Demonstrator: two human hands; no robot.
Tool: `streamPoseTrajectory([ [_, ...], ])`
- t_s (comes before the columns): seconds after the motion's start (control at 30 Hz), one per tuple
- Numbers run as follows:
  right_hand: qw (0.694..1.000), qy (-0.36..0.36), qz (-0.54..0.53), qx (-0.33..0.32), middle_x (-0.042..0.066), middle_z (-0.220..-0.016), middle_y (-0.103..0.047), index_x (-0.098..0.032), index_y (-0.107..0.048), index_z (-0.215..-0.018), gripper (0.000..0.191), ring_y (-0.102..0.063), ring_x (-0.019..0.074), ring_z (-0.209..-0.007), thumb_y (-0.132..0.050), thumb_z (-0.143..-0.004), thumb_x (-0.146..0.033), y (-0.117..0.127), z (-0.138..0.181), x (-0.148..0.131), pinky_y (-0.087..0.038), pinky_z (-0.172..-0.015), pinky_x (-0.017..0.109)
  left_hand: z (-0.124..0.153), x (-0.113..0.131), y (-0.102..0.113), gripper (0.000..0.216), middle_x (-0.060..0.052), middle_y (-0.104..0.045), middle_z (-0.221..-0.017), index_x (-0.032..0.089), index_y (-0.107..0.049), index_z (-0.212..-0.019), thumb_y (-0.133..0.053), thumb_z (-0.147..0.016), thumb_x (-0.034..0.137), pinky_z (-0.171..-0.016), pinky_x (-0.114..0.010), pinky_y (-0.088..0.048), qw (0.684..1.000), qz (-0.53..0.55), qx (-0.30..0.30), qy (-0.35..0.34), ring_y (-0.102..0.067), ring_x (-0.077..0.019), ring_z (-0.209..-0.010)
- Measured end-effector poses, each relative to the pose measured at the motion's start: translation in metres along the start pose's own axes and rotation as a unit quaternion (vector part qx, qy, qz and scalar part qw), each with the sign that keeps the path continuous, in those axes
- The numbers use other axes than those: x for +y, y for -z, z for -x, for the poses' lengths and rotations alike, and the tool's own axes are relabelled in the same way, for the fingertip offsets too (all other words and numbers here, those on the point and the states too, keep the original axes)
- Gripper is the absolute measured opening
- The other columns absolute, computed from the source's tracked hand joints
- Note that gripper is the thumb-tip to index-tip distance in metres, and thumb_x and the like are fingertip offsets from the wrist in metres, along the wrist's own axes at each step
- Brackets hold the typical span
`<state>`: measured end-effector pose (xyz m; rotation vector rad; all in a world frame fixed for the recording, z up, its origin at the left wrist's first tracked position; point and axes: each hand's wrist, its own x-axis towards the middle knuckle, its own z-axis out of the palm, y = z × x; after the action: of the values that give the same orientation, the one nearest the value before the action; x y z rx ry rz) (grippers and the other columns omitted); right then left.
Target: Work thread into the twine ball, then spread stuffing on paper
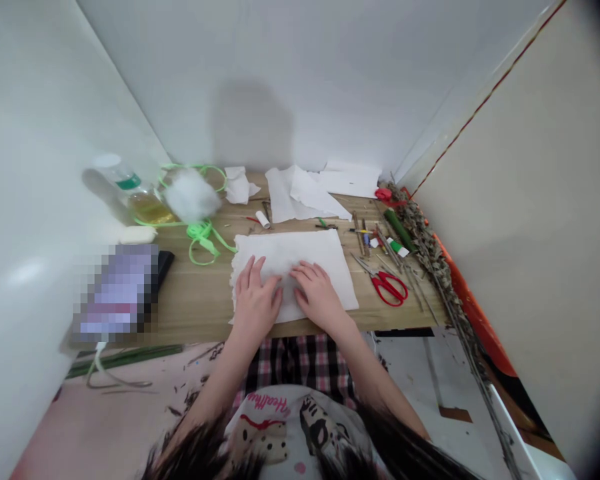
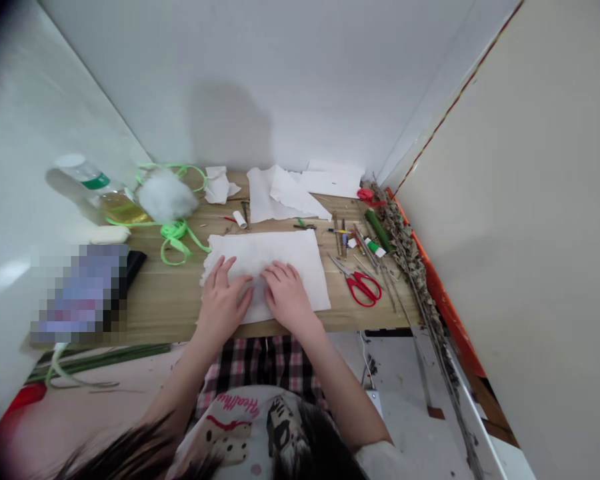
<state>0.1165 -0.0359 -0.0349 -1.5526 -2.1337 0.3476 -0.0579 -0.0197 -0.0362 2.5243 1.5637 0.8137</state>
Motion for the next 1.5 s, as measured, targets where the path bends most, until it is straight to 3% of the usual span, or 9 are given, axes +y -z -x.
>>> streamPoseTrajectory([
  [0.43, 0.999, -0.031, 0.005, 0.019, 0.015, -0.135, -0.060, -0.014, -0.060, -0.129, 0.043, -0.052, 0.0295, -0.130, -0.061, -0.088, -0.028, 0.000, 0.005, 0.007, -0.033, -0.118, 0.052, 0.003, -0.009, -0.004, 0.021, -0.025, -0.050, -0.141, 0.013, -0.066, -0.101, -0.057, -0.088, 0.028, -0.113, -0.056, -0.037, 0.998, 0.020, -0.001, 0.068, -0.035, -0.0411, -0.144],
  [0.67, 0.992, -0.010, -0.069, 0.108, 0.013, -0.132, -0.060, -0.018, -0.061, -0.124, 0.040, -0.050, 0.0268, -0.127, -0.053, -0.085, -0.014, 0.016, -0.007, -0.010, -0.041, -0.111, 0.048, -0.013, 0.003, 0.006, 0.030, -0.017, -0.056, -0.138, 0.017, -0.055, -0.119, -0.050, -0.090, 0.020, -0.114, -0.049, -0.040, 0.988, 0.141, 0.043, 0.052, -0.044, -0.0289, -0.141],
  [0.73, 0.993, -0.019, -0.062, 0.100, 0.012, -0.130, -0.061, -0.019, -0.063, -0.121, 0.037, -0.051, 0.0266, -0.124, -0.050, -0.087, -0.012, 0.015, -0.016, -0.013, -0.042, -0.110, 0.048, -0.018, 0.006, 0.003, 0.029, -0.018, -0.056, -0.138, 0.017, -0.056, -0.118, -0.050, -0.090, 0.020, -0.114, -0.050, -0.040, 0.992, 0.122, 0.026, 0.031, -0.042, -0.0307, -0.143],
  [0.83, 0.999, -0.029, -0.020, 0.038, 0.013, -0.123, -0.066, -0.017, -0.067, -0.114, 0.035, -0.054, 0.0267, -0.118, -0.047, -0.087, -0.007, 0.007, -0.028, -0.013, -0.045, -0.106, 0.046, -0.022, 0.005, -0.007, 0.022, -0.021, -0.055, -0.138, 0.015, -0.059, -0.109, -0.051, -0.089, 0.017, -0.112, -0.052, -0.040, 0.998, 0.068, -0.012, 0.011, -0.040, -0.0352, -0.143],
  [0.97, 0.999, -0.043, 0.029, -0.004, 0.013, -0.121, -0.068, -0.014, -0.067, -0.115, 0.032, -0.056, 0.0265, -0.114, -0.047, -0.091, -0.007, -0.006, -0.032, -0.009, -0.046, -0.103, 0.043, -0.023, 0.001, -0.016, 0.016, -0.019, -0.061, -0.122, 0.016, -0.062, -0.098, -0.048, -0.092, 0.019, -0.102, -0.050, -0.047, 0.999, 0.010, -0.024, 0.039, -0.055, -0.0344, -0.125],
  [1.1, 0.997, -0.062, 0.046, 0.014, 0.013, -0.117, -0.069, -0.013, -0.067, -0.117, 0.031, -0.059, 0.0252, -0.111, -0.049, -0.093, -0.008, -0.009, -0.029, -0.008, -0.047, -0.101, 0.040, -0.022, 0.001, -0.014, 0.017, -0.015, -0.062, -0.105, 0.017, -0.062, -0.090, -0.046, -0.093, 0.020, -0.087, -0.045, -0.051, 0.997, -0.028, -0.025, 0.073, -0.059, -0.0308, -0.100],
  [1.5, 0.994, -0.092, 0.002, 0.052, 0.012, -0.113, -0.070, -0.014, -0.070, -0.113, 0.039, -0.060, 0.0246, -0.109, -0.043, -0.088, -0.001, -0.013, -0.027, -0.004, -0.048, -0.102, 0.039, -0.016, 0.000, -0.013, 0.018, -0.016, -0.060, -0.101, 0.017, -0.064, -0.091, -0.047, -0.091, 0.021, -0.085, -0.047, -0.049, 0.993, -0.034, 0.030, 0.105, -0.057, -0.0324, -0.097],
])
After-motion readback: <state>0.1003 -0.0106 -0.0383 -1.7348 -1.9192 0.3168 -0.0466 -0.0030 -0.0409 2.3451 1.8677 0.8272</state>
